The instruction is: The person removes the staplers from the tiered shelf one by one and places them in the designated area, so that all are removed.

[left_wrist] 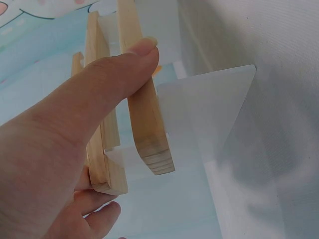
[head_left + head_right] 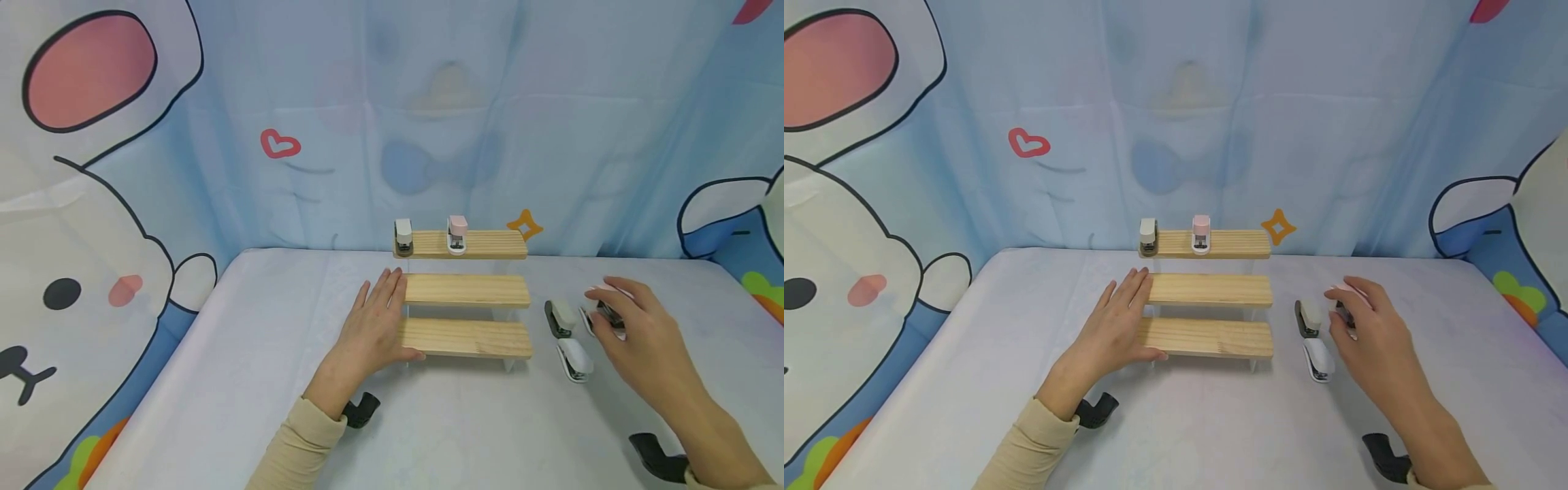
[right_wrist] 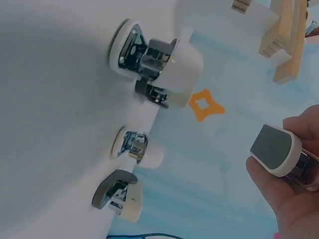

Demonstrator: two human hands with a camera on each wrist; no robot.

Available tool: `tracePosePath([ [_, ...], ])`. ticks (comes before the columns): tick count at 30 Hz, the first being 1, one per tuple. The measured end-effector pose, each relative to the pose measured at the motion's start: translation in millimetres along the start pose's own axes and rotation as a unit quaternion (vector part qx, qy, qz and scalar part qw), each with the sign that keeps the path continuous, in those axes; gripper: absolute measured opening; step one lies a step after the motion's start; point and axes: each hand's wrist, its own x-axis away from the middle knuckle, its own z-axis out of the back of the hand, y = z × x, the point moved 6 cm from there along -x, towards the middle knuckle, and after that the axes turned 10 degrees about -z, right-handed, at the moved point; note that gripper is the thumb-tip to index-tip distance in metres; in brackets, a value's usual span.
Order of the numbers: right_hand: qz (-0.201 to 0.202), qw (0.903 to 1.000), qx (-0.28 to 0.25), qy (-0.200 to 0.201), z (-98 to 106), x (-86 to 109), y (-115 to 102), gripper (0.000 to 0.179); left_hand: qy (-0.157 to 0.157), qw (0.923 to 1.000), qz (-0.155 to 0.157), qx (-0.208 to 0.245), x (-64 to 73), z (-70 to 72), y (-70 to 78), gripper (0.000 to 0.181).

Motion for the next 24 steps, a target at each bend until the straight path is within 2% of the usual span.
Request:
tracePosePath([
  [7,-0.001,0.9999,0.010,-0.011,1.0,3.3,12.0,0.029,0.002,1.0000,-0.001,0.000,-0.1,0.0,0.2,0.129],
  [16,-0.053,0.9965,0.020,-0.061,-8.0,7.6,26.8,0.029,0.002,1.0000,-0.002,0.003,0.2,-0.3,0.4,0.129],
  [24,-0.042,0.9963,0.022,-0.072,-15.4,12.5,33.1,0.028,0.005,1.0000,-0.002,0.006,-0.3,-1.0,-0.3,0.129],
])
